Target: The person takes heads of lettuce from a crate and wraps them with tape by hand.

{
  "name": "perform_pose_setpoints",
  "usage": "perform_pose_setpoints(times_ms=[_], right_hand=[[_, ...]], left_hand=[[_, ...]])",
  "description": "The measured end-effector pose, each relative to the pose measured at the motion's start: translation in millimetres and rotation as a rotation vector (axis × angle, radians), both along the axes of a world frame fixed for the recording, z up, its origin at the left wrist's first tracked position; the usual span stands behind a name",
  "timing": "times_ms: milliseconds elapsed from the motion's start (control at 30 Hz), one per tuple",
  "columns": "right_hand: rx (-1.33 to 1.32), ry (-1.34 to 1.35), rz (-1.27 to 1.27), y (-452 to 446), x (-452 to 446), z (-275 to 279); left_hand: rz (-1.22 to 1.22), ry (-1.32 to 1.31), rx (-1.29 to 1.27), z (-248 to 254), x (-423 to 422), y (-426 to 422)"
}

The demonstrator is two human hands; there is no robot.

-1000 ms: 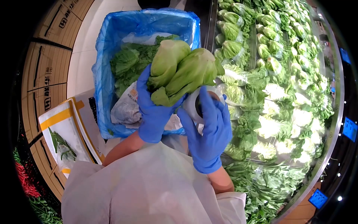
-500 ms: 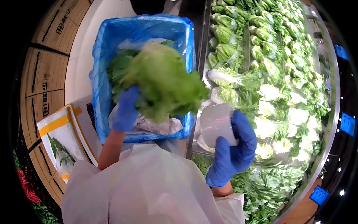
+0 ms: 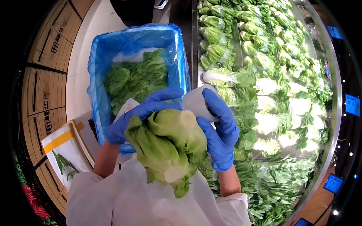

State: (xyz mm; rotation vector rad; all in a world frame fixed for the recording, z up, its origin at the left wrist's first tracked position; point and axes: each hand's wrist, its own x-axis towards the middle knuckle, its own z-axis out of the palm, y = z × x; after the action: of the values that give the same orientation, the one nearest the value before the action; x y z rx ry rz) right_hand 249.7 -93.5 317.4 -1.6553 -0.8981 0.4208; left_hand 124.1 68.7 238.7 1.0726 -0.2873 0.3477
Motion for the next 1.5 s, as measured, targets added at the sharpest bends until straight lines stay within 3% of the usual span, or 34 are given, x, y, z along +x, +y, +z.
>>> perform_pose_setpoints(times_ms=[200,267,400,500,533,767,833,967,1033,1067,1200,1267,1300,1333,1400,1433,1500], right_hand=[[-0.049,-0.227,0.116,-9,17,0],[-0.073,-0.258,0.13,-9,19,1],[-0.144,0.059,0.137,-3,24,7],[-0.072,0.418,0.28,5,36,-1],[-0.069,0.418,0.279,6,40,0],[-0.303,0.225,0.344,11,50,9],[-0.453,-0.127,0.467,14,53,15],[-0.43,-0.24,0.474,14,55,9],[-0.441,0.07,0.431,14,54,7],[-0.441,0.071,0.432,14,54,4],[-0.403,0.395,-0.023,15,42,23],[-0.438,0.088,-0.16,11,36,42],[-0.473,-0.059,-0.179,6,30,51],[-0.507,-0.208,-0.2,-1,22,61],[-0.574,-0.523,-0.097,-9,3,75],[-0.579,-0.512,-0.12,-8,-11,75],[-0.636,-0.683,-0.037,4,-30,65]], left_hand=[[0.124,-0.098,0.444,4,8,3],[0.106,-0.084,0.404,6,7,1],[0.095,-0.079,0.399,6,9,2],[0.058,-0.055,0.422,7,10,2],[0.035,-0.025,0.436,9,10,1],[-0.048,-0.008,0.402,10,6,2],[-0.054,-0.011,0.41,7,6,4],[-0.057,-0.047,0.373,4,6,6],[-0.054,-0.052,0.377,-2,7,5],[-0.051,-0.058,0.382,-3,7,4],[-0.057,0.145,0.228,1,-4,-2],[-0.091,0.412,-0.231,7,-13,-9],[-0.015,0.515,-0.324,11,-16,-12],[-0.007,0.517,-0.33,6,-13,-16],[0.233,0.64,-0.449,-17,2,-25],[0.227,0.637,-0.453,-29,11,-32],[0.55,0.505,-0.424,-48,31,-46]])
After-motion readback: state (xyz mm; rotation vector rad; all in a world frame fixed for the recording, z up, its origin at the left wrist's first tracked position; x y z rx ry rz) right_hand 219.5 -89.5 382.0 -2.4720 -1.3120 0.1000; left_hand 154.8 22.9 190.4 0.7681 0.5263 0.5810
